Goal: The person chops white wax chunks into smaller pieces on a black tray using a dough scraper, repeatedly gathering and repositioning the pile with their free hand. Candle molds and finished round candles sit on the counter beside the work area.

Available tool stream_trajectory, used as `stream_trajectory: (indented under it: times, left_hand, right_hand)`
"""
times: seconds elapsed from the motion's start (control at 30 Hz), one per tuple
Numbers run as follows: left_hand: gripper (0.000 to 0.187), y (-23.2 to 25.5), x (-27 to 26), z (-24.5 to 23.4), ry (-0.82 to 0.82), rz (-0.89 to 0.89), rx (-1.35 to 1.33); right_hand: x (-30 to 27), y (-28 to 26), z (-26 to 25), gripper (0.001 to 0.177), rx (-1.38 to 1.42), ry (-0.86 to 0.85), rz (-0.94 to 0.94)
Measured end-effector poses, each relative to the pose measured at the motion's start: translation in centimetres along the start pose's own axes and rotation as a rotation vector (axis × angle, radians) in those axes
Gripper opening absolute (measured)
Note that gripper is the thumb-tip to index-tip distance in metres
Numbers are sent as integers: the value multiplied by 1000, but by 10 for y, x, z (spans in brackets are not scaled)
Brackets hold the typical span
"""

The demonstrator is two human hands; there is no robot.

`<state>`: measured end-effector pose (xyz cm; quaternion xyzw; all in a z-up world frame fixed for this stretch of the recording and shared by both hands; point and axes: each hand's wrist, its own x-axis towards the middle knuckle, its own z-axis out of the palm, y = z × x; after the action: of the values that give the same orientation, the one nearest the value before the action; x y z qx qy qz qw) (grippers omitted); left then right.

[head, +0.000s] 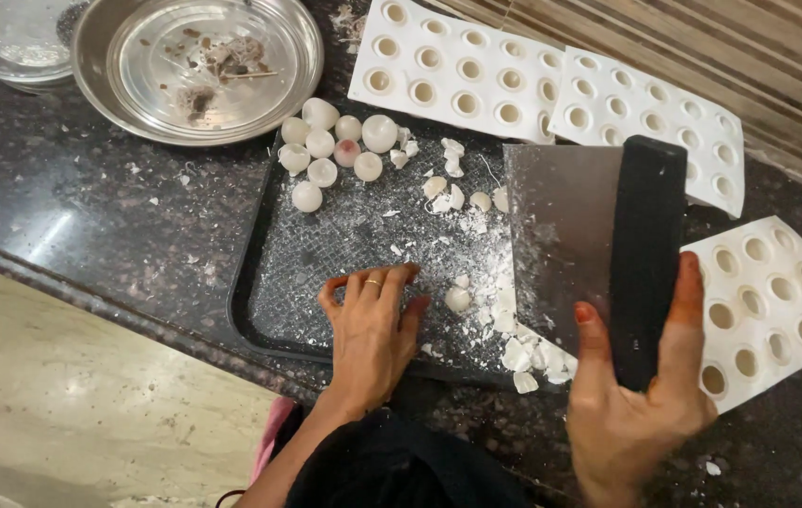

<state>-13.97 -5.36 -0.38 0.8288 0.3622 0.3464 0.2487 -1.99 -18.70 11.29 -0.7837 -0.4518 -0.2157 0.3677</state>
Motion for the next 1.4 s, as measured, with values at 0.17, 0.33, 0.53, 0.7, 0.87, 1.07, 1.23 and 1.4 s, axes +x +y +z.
stream_trajectory:
  times: [0.17, 0.33, 0.53, 0.7, 0.87, 1.07, 1.23, 1.4]
  left_hand:
    - [33, 0, 1, 2, 72, -47, -5]
    - [31, -4, 0, -3, 84, -87, -10]
    - [30, -6, 0, -1, 51, -102, -5]
    - [30, -7, 1, 2, 56, -79, -14]
    - [32, -3, 4, -2, 38, -97, -20]
    - [32, -6, 5, 0, 21, -110, -13]
    - [30, -8, 1, 2, 13, -99, 15]
    - [29, -7, 2, 3, 30, -81, 29]
  right_hand:
    - [-12, 9, 49, 64, 71, -371, 141]
    - [-1, 6, 47, 67, 104, -362, 57]
    - [12, -13, 5, 68, 6, -224, 141]
    - [1, -5, 4, 59, 93, -4, 30]
    - [-9, 8, 47, 69, 42, -458, 192]
    - [-2, 15, 33, 68, 46, -436, 259]
    - [14, -5, -4, 69, -6, -236, 266]
    - [-2, 5, 21, 65, 15, -311, 258]
